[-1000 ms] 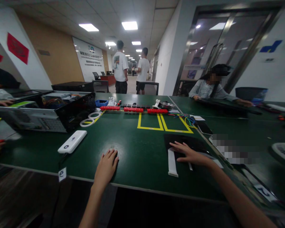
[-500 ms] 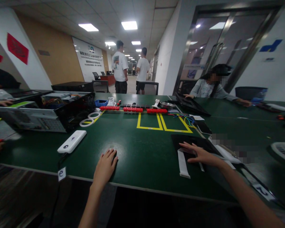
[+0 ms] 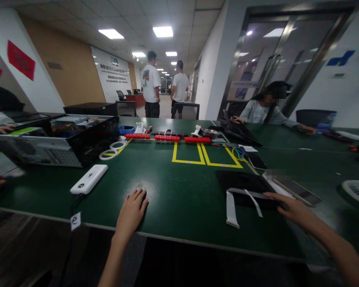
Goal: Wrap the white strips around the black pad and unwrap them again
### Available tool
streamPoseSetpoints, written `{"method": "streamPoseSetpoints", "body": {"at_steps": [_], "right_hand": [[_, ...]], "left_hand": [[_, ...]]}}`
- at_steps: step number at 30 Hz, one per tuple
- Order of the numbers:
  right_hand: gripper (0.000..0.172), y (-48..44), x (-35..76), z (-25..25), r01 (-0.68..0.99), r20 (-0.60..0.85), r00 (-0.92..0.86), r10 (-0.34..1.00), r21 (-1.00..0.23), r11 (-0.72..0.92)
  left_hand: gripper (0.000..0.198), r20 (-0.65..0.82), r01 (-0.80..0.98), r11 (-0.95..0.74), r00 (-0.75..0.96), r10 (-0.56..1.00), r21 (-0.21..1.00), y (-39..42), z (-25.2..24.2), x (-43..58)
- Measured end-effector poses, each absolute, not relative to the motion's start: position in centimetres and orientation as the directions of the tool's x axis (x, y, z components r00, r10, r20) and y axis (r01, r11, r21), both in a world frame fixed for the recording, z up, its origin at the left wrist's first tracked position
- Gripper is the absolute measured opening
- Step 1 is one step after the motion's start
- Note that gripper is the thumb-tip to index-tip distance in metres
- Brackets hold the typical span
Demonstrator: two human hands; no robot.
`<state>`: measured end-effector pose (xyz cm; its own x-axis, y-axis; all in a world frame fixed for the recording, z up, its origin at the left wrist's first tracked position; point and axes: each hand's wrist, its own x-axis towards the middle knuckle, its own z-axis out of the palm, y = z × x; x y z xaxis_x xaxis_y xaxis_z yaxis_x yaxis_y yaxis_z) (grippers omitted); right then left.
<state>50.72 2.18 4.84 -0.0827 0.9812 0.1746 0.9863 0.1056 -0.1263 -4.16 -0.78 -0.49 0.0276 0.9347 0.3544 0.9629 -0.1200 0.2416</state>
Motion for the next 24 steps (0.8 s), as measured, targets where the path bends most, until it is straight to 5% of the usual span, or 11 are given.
{"method": "streamPoseSetpoints", "body": {"at_steps": [9,18,24], "right_hand": [[0.035,2.4,50.5,3.8,0.990,0.208,-0.132,0.969,-0.023,0.140],[0.047,2.1,46.7,7.2,0.908,0.434,0.302,0.849,0.140,-0.395],[0.049,3.7,44.2,7.3,0.884,0.303,0.364,0.881,0.187,-0.429]], "left_hand": [[0.036,0.354,0.961,-0.116,0.021,0.935,0.250,-0.8,-0.6,-4.2],[0.036,0.369,0.960,-0.124,0.024,0.929,0.250,-0.7,-0.7,-4.3],[0.037,0.364,0.960,-0.129,0.031,0.931,0.250,-0.6,-1.0,-4.4]]}}
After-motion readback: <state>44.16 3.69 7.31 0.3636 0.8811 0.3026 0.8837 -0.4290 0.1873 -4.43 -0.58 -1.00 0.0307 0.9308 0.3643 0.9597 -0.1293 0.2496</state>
